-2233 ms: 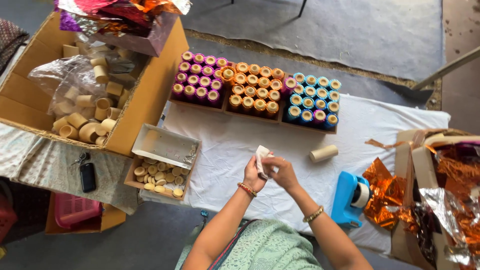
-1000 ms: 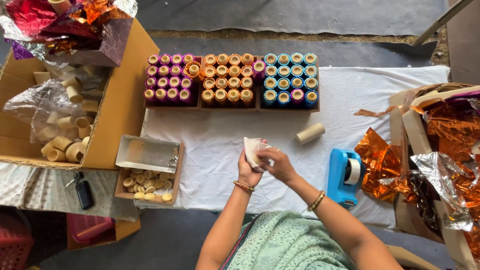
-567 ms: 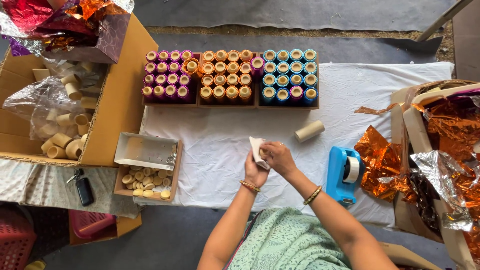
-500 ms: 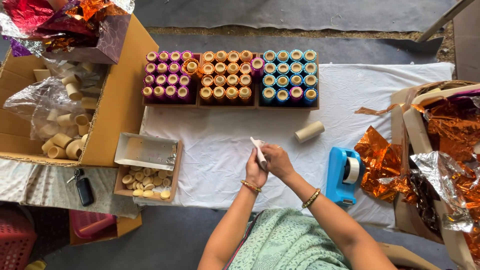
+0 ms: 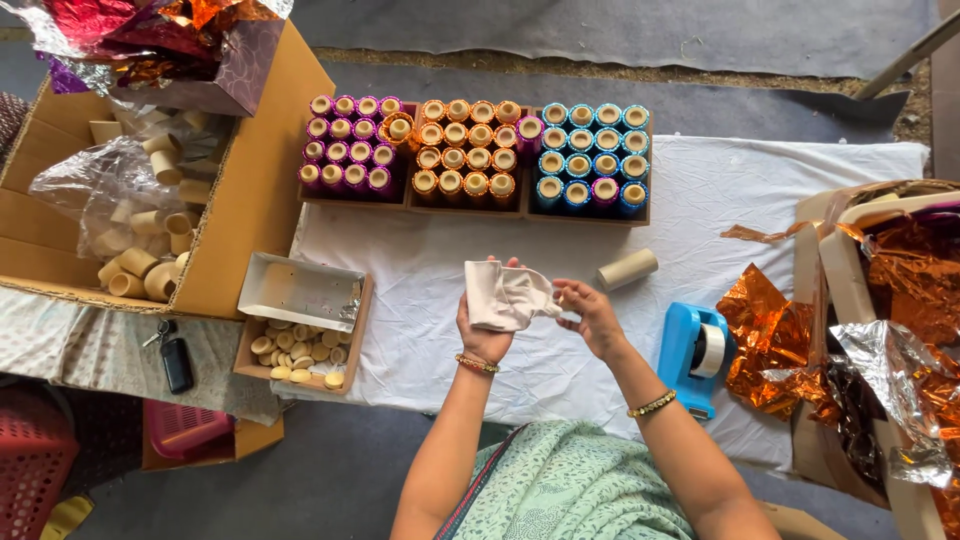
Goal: The person wipes small cylindrical candle holders with a white cloth. They then pick up a sheet of orange metallic foil, wrap it around a candle holder, and secure it with a piece of tape from a blue dispenser. The wrapped items are placed into a tray with other finished candles.
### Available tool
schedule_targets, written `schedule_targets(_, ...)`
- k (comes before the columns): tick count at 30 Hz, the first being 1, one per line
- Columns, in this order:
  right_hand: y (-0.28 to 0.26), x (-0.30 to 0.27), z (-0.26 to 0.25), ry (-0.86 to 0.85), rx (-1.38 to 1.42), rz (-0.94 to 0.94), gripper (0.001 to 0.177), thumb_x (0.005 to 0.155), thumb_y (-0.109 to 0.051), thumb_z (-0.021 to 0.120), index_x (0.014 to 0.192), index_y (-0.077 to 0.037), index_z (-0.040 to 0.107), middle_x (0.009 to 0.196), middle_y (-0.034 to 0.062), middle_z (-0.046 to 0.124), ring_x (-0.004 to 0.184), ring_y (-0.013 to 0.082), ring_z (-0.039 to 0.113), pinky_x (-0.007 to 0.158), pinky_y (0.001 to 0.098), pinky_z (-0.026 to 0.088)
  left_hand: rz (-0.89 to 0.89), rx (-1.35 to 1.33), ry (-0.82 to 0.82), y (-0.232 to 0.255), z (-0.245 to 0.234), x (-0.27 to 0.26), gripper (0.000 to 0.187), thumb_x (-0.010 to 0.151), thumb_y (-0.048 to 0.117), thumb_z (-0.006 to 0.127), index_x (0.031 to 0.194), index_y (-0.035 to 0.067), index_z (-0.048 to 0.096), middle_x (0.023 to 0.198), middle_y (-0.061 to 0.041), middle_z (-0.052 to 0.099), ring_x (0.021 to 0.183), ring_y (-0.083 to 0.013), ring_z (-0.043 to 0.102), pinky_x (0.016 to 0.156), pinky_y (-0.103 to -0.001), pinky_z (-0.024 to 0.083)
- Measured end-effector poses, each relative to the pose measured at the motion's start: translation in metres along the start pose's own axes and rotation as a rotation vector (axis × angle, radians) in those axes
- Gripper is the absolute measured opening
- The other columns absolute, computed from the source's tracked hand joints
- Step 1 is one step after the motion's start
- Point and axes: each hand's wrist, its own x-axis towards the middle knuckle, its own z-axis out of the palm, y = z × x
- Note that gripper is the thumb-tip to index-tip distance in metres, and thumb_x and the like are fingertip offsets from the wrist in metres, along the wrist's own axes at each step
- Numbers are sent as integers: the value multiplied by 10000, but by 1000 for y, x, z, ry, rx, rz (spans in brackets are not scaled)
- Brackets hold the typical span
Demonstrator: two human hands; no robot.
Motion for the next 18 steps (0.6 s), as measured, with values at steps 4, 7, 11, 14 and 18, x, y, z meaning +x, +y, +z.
schedule_targets(4, 21, 9, -3, 1, -54, 200, 371, 934, -356, 698, 1217, -119, 663, 1064, -21, 699, 977, 101, 642, 818, 365, 532, -5, -43, -5, -2, -1, 1, 669, 1019, 498, 449, 1583, 144, 380, 1613, -188, 400, 1465, -355, 404, 1207, -540, 329)
schedule_targets(7, 37, 19, -12, 33, -152, 235, 258, 879, -299, 765, 1063, -125, 712, 944, -26, 702, 856, 93, 629, 750, 328, 502, -45, -7, 116, 3, -43, -6, 738, 1001, 572, 466, 1539, 70, 418, 1554, -214, 464, 1415, -375, 460, 1178, -535, 361)
schedule_targets(11, 53, 38, -46, 203, -331, 170, 156, 818, -170, 800, 814, -97, 663, 764, -6, 695, 649, 101, 630, 571, 288, 509, -216, 237, 350, 10, -104, -19, 660, 1009, 494, 543, 1495, 51, 476, 1447, -141, 589, 1327, -311, 561, 1136, -479, 429)
schedule_targets(14, 48, 39, -53, 215, -363, 158, 94, 824, -144, 779, 812, -105, 694, 734, -10, 678, 592, 82, 574, 488, 263, 405, -204, 294, 329, 13, -104, -19, 550, 994, 331, 609, 1475, 85, 501, 1375, -112, 636, 1243, -248, 634, 1063, -428, 520)
schedule_targets(18, 54, 41, -61, 266, -321, 114, 140, 846, -149, 804, 872, -91, 679, 755, -10, 644, 620, 86, 550, 502, 258, 391, -228, 654, 545, 5, -184, -19, 499, 972, 147, 638, 1457, 89, 532, 1250, -112, 638, 1048, -214, 648, 862, -427, 571)
